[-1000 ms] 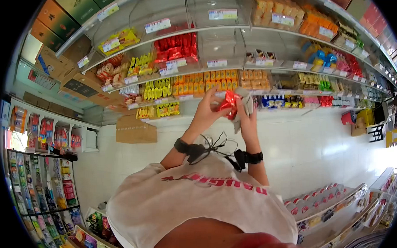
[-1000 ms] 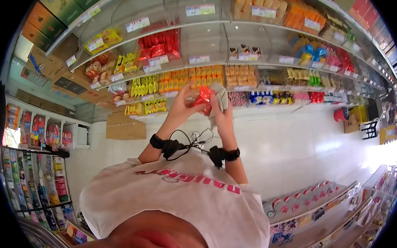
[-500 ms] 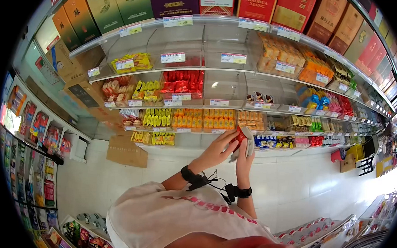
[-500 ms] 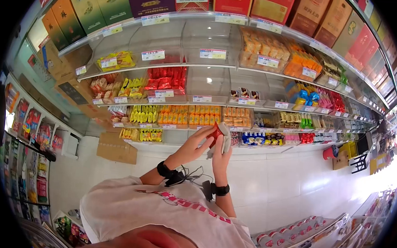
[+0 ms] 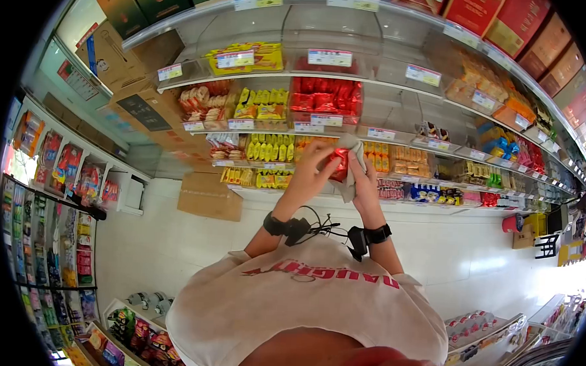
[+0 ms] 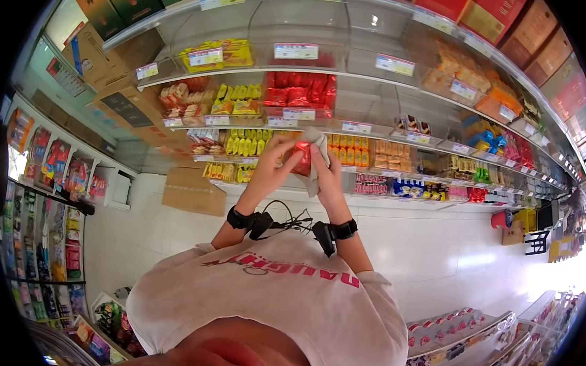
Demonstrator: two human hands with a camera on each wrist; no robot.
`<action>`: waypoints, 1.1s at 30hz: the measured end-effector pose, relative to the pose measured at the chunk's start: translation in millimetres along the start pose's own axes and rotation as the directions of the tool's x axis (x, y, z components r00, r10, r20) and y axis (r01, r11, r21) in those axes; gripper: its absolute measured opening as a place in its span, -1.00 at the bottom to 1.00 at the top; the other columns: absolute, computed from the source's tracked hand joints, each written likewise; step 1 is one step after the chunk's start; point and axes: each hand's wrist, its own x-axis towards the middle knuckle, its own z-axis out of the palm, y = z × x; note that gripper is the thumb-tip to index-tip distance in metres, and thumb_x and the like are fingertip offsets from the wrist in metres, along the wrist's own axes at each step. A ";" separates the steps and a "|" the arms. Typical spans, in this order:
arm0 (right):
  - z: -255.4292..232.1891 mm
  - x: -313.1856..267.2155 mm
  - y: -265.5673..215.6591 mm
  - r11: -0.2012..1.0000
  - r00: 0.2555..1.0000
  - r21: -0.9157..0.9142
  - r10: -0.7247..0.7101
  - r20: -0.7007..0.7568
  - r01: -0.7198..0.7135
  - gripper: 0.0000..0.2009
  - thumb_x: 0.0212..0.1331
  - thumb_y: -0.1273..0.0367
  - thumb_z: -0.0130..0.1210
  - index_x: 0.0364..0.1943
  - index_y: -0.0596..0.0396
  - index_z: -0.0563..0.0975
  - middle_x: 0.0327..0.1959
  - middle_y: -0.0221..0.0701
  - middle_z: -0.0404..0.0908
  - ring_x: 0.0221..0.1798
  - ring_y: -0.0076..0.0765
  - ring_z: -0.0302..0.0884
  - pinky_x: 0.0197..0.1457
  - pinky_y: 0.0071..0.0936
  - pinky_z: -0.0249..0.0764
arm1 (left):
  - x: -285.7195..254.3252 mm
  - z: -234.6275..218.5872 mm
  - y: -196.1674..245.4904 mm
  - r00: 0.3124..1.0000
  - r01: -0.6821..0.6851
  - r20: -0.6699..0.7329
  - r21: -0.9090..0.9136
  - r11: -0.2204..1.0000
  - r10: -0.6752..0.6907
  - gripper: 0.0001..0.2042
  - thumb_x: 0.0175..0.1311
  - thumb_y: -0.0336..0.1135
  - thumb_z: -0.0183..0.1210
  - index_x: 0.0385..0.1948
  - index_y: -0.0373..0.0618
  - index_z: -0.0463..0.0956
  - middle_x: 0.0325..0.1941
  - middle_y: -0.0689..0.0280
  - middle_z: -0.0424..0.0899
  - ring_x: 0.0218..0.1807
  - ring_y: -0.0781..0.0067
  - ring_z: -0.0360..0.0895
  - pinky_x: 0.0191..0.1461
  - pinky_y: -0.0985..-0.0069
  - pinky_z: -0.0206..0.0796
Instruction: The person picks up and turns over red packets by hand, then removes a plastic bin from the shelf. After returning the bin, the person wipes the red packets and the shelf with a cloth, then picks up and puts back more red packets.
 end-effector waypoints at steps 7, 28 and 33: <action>45.2 31.6 35.7 0.829 0.921 -0.472 -0.381 -0.083 0.301 -0.74 0.48 0.27 0.15 -0.02 0.21 0.63 -0.19 -0.54 0.66 -0.18 -0.72 0.45 -0.16 -0.64 0.41 | 7.8 -48.3 -33.1 0.991 0.123 -0.015 -0.231 0.965 -0.130 -0.44 0.30 -0.49 0.34 0.35 -0.17 0.39 -0.01 0.28 0.65 -0.03 0.56 0.61 0.06 0.55 0.48; 108.9 23.4 60.0 0.136 0.765 -0.857 -0.535 0.359 0.497 -0.43 0.33 0.52 0.04 0.46 0.21 0.30 0.55 0.00 0.18 0.58 0.23 0.13 0.59 -0.08 0.12 | 17.4 -76.3 -57.6 0.991 0.125 0.004 -0.380 0.916 -0.134 -0.71 0.62 -0.23 -0.02 0.11 -0.28 0.44 -0.06 0.18 0.56 -0.10 0.45 0.55 -0.02 0.51 0.40; 88.9 23.3 54.0 0.522 0.896 -0.759 -0.404 0.184 0.391 -0.47 0.52 0.25 -0.11 0.47 0.22 0.26 0.47 -0.05 0.29 0.50 -0.02 0.25 0.56 -0.22 0.11 | 16.4 -75.3 -49.0 0.931 0.347 0.253 -0.390 0.853 -0.263 -0.69 0.66 -0.19 -0.09 0.05 -0.27 0.47 -0.20 0.30 0.49 -0.19 0.52 0.42 -0.07 0.54 0.34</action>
